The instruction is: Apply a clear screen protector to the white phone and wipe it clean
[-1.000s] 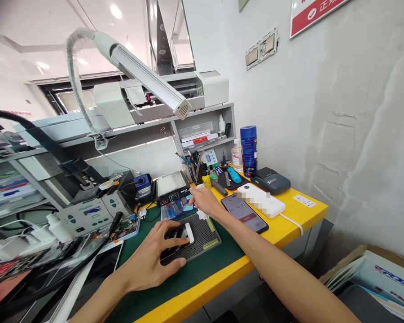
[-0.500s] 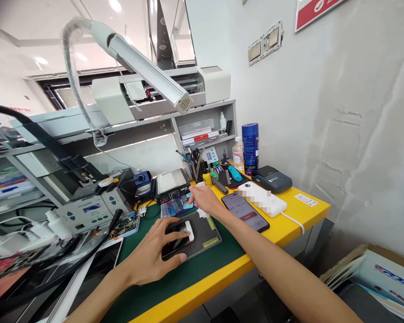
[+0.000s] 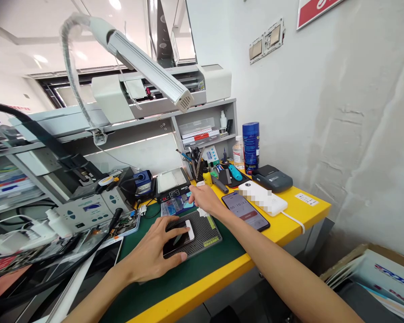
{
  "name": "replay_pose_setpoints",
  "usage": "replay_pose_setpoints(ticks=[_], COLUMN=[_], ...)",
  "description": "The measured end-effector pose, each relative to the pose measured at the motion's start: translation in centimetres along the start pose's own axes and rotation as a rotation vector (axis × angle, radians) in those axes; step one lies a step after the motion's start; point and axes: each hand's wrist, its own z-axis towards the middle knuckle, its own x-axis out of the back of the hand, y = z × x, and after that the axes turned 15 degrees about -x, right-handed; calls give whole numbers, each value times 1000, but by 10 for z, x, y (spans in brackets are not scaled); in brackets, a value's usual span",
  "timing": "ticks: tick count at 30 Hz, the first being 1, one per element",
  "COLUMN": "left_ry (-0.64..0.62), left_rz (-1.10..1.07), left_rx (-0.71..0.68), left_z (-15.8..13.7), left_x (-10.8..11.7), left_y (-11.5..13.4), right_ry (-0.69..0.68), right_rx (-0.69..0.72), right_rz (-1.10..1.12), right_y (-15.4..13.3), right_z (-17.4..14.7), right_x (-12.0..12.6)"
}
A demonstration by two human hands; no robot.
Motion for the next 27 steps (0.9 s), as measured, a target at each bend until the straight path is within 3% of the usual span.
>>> replay_pose_setpoints(ticks=[27], left_ry=[-86], left_rz=[-31], left_rx=[106], left_z=[6], left_x=[4], left_y=[-5], right_ry=[3], right_rx=[8], right_rz=[-6], right_y=[0], right_z=[0], right_x=[0])
